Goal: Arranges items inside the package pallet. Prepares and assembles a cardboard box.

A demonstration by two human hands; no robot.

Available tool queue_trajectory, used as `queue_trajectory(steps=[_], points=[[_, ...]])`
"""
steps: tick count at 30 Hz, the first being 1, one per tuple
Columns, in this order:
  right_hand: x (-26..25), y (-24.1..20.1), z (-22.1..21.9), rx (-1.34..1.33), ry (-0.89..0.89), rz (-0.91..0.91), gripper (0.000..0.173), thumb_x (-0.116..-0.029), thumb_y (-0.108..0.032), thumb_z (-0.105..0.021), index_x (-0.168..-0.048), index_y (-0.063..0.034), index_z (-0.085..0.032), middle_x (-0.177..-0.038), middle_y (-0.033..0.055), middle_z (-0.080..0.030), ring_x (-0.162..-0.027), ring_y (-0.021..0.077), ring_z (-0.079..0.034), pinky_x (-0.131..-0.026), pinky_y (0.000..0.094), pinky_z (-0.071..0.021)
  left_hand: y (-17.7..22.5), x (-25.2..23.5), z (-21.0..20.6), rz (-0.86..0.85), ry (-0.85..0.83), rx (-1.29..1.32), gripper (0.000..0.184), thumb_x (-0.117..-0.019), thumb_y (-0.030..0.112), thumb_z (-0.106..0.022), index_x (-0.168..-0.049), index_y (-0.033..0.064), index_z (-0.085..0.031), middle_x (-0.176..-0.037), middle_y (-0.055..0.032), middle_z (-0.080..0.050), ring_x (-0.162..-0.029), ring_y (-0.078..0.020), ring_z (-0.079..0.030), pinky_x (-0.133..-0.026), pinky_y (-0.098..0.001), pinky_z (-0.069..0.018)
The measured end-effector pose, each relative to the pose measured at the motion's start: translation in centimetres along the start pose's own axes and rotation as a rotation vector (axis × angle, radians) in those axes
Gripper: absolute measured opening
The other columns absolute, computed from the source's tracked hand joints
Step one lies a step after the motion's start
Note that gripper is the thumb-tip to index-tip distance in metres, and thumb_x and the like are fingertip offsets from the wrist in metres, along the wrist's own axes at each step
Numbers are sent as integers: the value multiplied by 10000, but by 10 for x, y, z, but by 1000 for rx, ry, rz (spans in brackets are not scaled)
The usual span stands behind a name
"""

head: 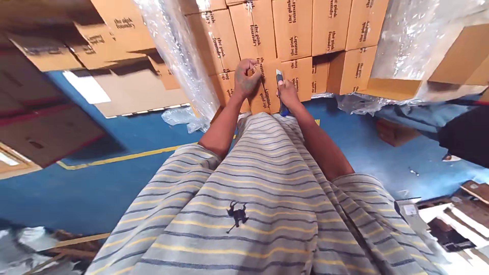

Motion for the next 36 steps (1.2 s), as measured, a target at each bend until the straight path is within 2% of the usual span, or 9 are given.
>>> queue_trajectory(steps=[4, 7, 9, 15, 20, 24, 27, 31, 36], points=[[25, 27, 10, -79, 235, 56, 415, -1126, -304, -347, -1303, 13, -549, -950, 150, -667, -835, 264, -681, -803, 473, -580, 3, 2, -9, 118, 131, -168, 331, -957, 280, -637, -1148, 29, -738, -1290, -111, -683, -1248, -214, -612, -1102, -387, -456], [49, 55, 20, -219, 435, 14, 392, -1128, -265, -345, -1320, 22, -530, -891, 134, -654, -739, 227, -665, -721, 419, -587, 8, 7, -21, 179, 261, -130, 268, -948, 249, -660, -1065, 22, -742, -1238, -109, -694, -1195, -193, -631, -1057, -361, -482], [59, 75, 18, -322, 469, -55, 366, -1132, -243, -339, -1296, 26, -526, -871, 116, -649, -723, 201, -666, -696, 390, -591, 2, 10, -32, 250, 306, -113, 254, -957, 253, -647, -1021, 25, -736, -1247, -102, -689, -1211, -190, -623, -1064, -374, -477], [73, 121, -6, -300, 370, -204, 420, -1127, -296, -329, -1336, 1, -540, -976, 155, -658, -840, 270, -672, -786, 473, -579, -1, 11, -42, 349, 360, -73, 238, -952, 276, -635, -976, 55, -719, -1195, -78, -685, -1133, -169, -640, -988, -376, -519], [98, 121, -28, -128, 273, -179, 409, -1123, -326, -358, -1320, -36, -567, -962, 173, -691, -885, 332, -697, -802, 548, -562, 0, 12, -43, 363, 371, -104, 283, -973, 293, -617, -1064, 47, -722, -1198, -91, -682, -1125, -175, -642, -984, -369, -523], [103, 125, -35, -89, 257, -235, 428, -1123, -347, -335, -1340, -54, -560, -1002, 176, -704, -936, 343, -707, -817, 561, -565, 0, 12, -42, 397, 365, -145, 302, -984, 330, -605, -1051, 56, -712, -1171, -74, -693, -1090, -166, -656, -957, -377, -532], [101, 119, -38, -33, 245, -207, 427, -1121, -339, -341, -1333, -54, -579, -1023, 193, -712, -979, 364, -707, -841, 572, -559, 3, 11, -43, 415, 373, -149, 296, -986, 333, -615, -1032, 54, -701, -1135, -74, -688, -1075, -163, -651, -944, -371, -532], [106, 114, -61, 124, 141, -144, 425, -1114, -364, -340, -1313, -70, -574, -983, 185, -724, -941, 380, -725, -783, 578, -572, 4, 18, -43, 417, 393, -136, 269, -993, 323, -615, -948, 66, -680, -1105, -65, -679, -1056, -148, -643, -928, -356, -527], [108, 113, -43, 314, 31, -33, 406, -1113, -351, -360, -1299, -61, -576, -1008, 187, -715, -957, 389, -720, -781, 578, -567, -5, 20, -32, 306, 298, -89, 305, -1019, 279, -539, -928, 34, -695, -1100, -78, -694, -1034, -145, -652, -912, -356, -536]])
Point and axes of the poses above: each hand's wrist, its own x-axis away from the middle knuckle, its own z-axis out of the back of the hand, y = z × x, the point moved 3 cm from there along -x, towards the middle knuckle
